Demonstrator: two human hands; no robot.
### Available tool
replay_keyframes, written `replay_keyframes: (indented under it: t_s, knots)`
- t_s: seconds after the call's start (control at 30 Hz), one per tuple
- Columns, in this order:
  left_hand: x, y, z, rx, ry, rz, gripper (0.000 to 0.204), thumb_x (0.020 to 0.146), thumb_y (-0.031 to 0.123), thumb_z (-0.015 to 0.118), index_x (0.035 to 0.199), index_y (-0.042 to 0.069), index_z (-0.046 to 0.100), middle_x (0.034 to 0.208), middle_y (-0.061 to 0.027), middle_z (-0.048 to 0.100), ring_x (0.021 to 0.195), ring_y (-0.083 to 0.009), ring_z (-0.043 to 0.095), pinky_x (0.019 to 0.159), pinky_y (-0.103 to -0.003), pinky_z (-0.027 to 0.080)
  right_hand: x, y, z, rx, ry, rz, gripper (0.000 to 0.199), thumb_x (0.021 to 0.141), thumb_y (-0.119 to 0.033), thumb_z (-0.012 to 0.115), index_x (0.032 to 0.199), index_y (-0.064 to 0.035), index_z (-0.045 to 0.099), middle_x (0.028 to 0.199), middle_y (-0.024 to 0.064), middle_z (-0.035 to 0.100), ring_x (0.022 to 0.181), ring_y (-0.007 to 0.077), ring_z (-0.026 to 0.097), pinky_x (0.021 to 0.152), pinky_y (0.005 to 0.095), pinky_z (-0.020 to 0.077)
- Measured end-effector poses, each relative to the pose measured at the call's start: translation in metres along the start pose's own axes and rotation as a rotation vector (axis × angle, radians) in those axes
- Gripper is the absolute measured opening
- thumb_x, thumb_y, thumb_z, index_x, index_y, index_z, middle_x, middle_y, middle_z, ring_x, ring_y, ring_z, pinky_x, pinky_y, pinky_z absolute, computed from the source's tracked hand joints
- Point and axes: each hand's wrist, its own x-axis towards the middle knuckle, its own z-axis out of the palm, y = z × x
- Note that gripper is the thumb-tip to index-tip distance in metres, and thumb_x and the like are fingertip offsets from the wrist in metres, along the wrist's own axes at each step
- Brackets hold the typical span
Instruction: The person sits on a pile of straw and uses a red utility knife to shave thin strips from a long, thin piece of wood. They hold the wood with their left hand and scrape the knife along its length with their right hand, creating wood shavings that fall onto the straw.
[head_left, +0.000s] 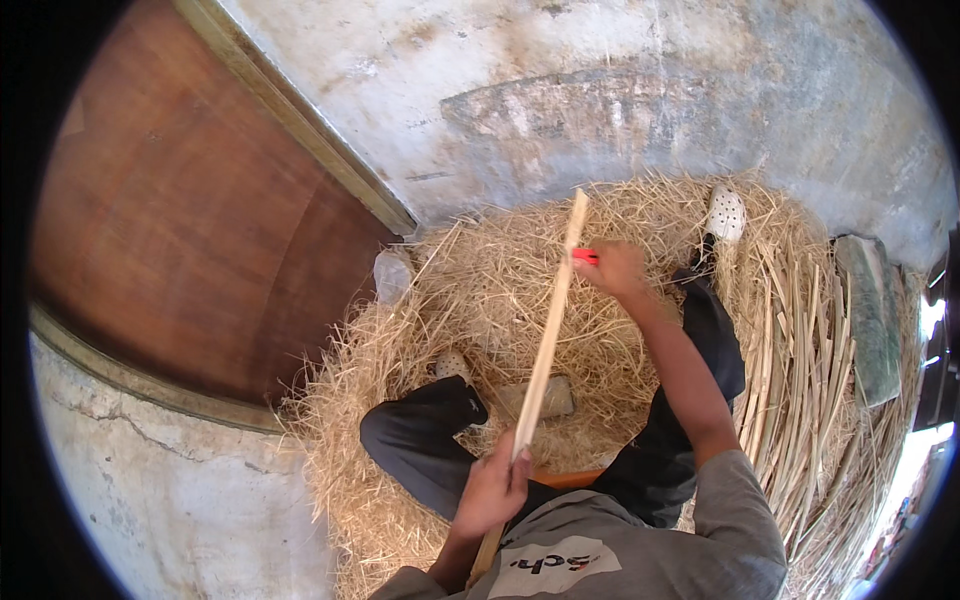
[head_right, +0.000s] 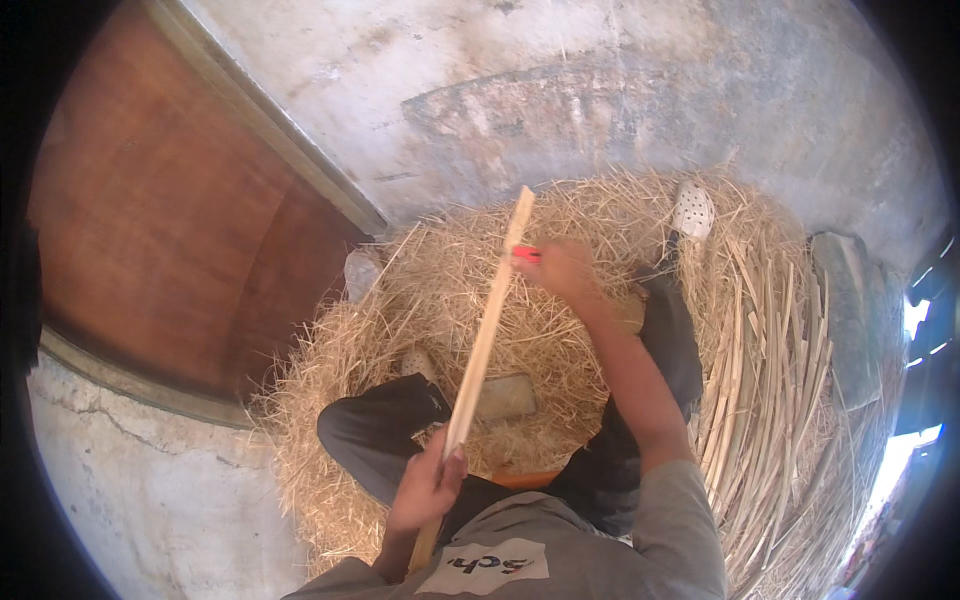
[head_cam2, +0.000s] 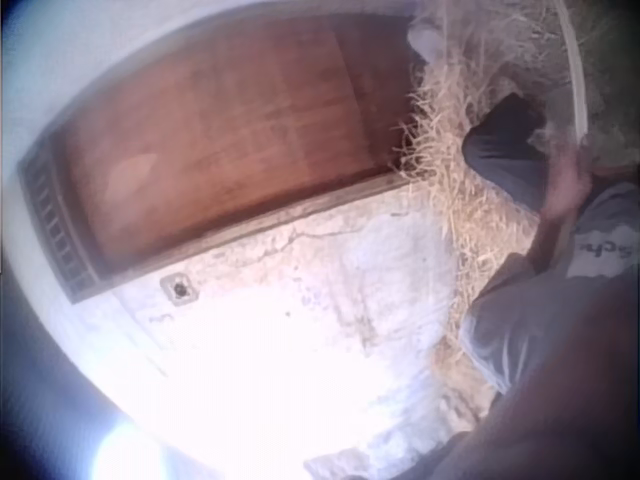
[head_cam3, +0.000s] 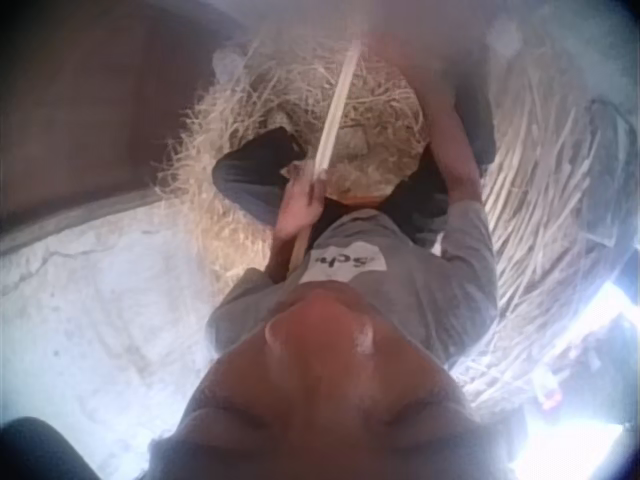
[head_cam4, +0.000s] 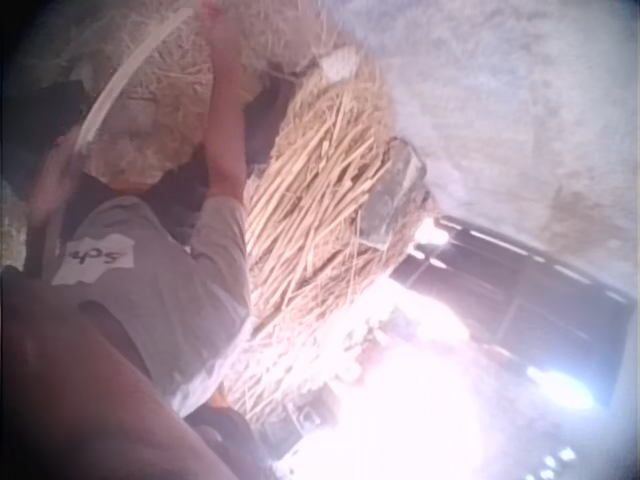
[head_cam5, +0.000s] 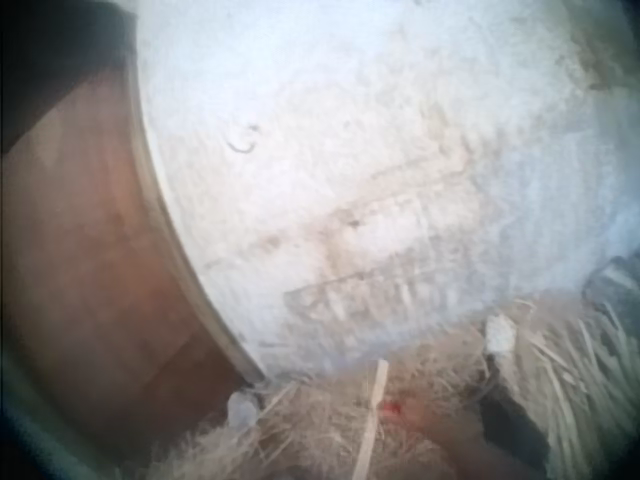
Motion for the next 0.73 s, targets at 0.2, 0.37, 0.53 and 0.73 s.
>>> replay_keyframes:
  t_s: [0.2,0.37,0.53,0.73]
  knots:
    - [-0.010,-0.017,0.009,0.013,-0.046,0.077,0.035,0.097,0.013,0.049,0.131,0.003,0.044,0.071,-0.0095,0.059,0.061,-0.0202,0.062,0.059,-0.032,0.049,0.029,0.036,0.017,0.045,-0.004,0.328,0.072,0.088,-0.070,0.041,0.083,-0.0029,0.068,0.071,0.0196,0.065,0.072,0.0363,0.066,0.068,0.0505,0.0492]
    - [-0.037,-0.013,0.020,-0.062,-0.266,0.117,0.033,0.097,0.009,0.049,0.129,0.005,0.043,0.079,-0.0114,0.060,0.063,-0.0221,0.063,0.057,-0.031,0.050,0.038,0.183,0.004,0.336,0.064,0.920,0.087,0.088,-0.075,0.031,0.091,0.0023,0.071,0.084,0.0266,0.067,0.086,0.0386,0.067,0.077,0.0476,0.0477]
    - [-0.004,-0.016,-0.004,-0.605,-0.149,-0.106,0.025,0.103,0.015,0.041,0.126,0.005,0.043,0.072,-0.0005,0.046,0.053,-0.0055,0.041,0.047,-0.021,0.037,0.029,0.093,-0.013,0.401,0.186,0.573,0.082,0.090,-0.071,0.038,0.074,0.0050,0.064,0.063,0.0227,0.058,0.066,0.0339,0.060,0.068,0.0450,0.0464]
    - [0.006,-0.016,-0.007,-0.642,-0.111,-0.104,0.026,0.102,0.019,0.046,0.125,0.006,0.046,0.069,-0.0014,0.047,0.053,-0.0075,0.043,0.048,-0.022,0.039,-0.015,-0.030,-0.047,0.155,-0.304,-0.035,0.073,0.080,-0.077,0.049,0.105,-0.0125,0.074,0.087,0.0259,0.068,0.089,0.0276,0.069,0.086,0.0455,0.0485]
